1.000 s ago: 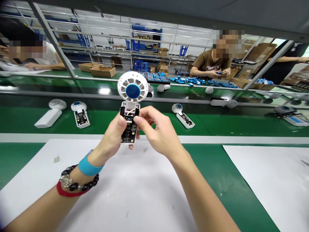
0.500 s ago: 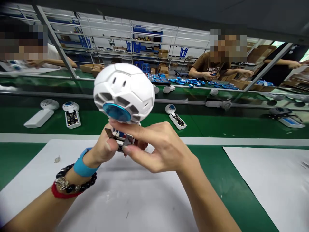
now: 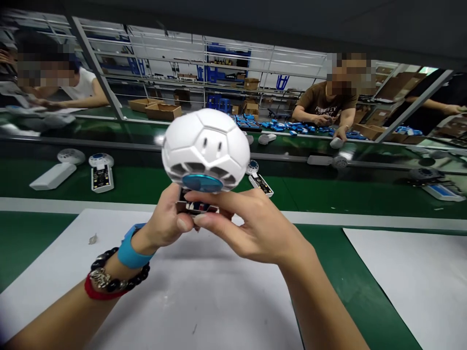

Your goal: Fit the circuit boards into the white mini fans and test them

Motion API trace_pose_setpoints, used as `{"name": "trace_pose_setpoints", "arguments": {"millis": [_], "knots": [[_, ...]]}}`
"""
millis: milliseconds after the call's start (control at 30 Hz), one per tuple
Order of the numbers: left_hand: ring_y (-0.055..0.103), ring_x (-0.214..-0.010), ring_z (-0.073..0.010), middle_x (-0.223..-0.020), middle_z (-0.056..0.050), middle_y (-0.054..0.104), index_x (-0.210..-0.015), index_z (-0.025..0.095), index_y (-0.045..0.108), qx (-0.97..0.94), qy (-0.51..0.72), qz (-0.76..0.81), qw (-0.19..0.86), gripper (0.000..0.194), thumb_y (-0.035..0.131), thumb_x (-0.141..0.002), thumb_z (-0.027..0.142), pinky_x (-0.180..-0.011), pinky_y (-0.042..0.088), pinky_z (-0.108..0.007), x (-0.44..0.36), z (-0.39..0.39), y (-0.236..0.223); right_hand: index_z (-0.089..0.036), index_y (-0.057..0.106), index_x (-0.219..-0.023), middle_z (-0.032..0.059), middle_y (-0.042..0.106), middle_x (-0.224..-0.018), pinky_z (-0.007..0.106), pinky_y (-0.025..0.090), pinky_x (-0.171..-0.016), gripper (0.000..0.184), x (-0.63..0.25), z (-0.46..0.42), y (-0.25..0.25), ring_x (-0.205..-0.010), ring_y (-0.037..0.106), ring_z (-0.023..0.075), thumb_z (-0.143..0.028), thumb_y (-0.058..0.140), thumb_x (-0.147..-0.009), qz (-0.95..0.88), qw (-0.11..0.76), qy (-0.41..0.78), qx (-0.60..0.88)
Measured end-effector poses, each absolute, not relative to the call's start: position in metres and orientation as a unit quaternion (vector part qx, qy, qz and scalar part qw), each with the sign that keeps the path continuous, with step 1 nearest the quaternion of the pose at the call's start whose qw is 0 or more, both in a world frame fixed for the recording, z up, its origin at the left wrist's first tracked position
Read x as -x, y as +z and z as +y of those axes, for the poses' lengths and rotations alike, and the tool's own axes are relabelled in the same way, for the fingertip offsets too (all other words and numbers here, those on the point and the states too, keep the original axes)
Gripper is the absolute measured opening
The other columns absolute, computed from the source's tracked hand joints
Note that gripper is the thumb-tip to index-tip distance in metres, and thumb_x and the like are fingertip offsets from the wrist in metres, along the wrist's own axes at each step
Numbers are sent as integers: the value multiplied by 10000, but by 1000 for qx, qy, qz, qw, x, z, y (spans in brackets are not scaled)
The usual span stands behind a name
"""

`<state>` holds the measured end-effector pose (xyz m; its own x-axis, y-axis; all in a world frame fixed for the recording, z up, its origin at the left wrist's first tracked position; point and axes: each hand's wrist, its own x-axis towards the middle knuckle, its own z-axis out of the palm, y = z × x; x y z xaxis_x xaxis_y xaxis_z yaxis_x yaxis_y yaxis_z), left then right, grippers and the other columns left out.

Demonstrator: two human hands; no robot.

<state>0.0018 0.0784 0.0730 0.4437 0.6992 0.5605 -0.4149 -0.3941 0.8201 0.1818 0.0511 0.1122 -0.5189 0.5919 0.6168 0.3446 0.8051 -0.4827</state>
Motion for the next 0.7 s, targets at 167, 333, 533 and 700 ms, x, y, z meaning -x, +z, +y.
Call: {"name": "trace_pose_setpoints", "arguments": {"millis": [167, 333, 533, 700], "knots": [[682, -735, -185, -980, -48, 676, -1204, 243, 538, -663, 493, 90, 556, 491, 712, -840, 524, -642, 585, -282, -3, 74, 76, -270, 703, -1175, 21, 750, -930, 233, 547, -544, 261, -184, 43, 119, -532, 640, 109, -234, 546, -969, -854, 382, 198, 293], [662, -708, -186, -937, -57, 667, -1177, 208, 564, -660, 527, 116, 522, 571, 710, -801, 612, -635, 573, -289, -3, 77, 73, -276, 671, -1174, -16, 723, -760, 226, 508, -518, 250, -179, 45, 114, -496, 617, 103, -190, 545, -976, -853, 426, 151, 260], [661, -907, -263, -1056, -102, 661, -1214, 203, 519, -673, 540, 136, 486, 659, 705, -778, 660, -761, 591, -362, 0, 77, 72, -303, 704, -969, -36, 608, -540, 283, 398, -459, 66, -168, 51, 106, -442, 523, 146, -319, 675, -912, -803, 545, -72, 231], [659, -929, -262, -1048, -83, 664, -1211, 219, 519, -676, 558, 129, 463, 605, 688, -808, 638, -780, 587, -359, 0, 75, 71, -256, 714, -1029, -23, 559, -500, 284, 385, -455, 181, -165, 52, 97, -430, 494, 142, -365, 584, -966, -782, 558, -140, 238]]}}
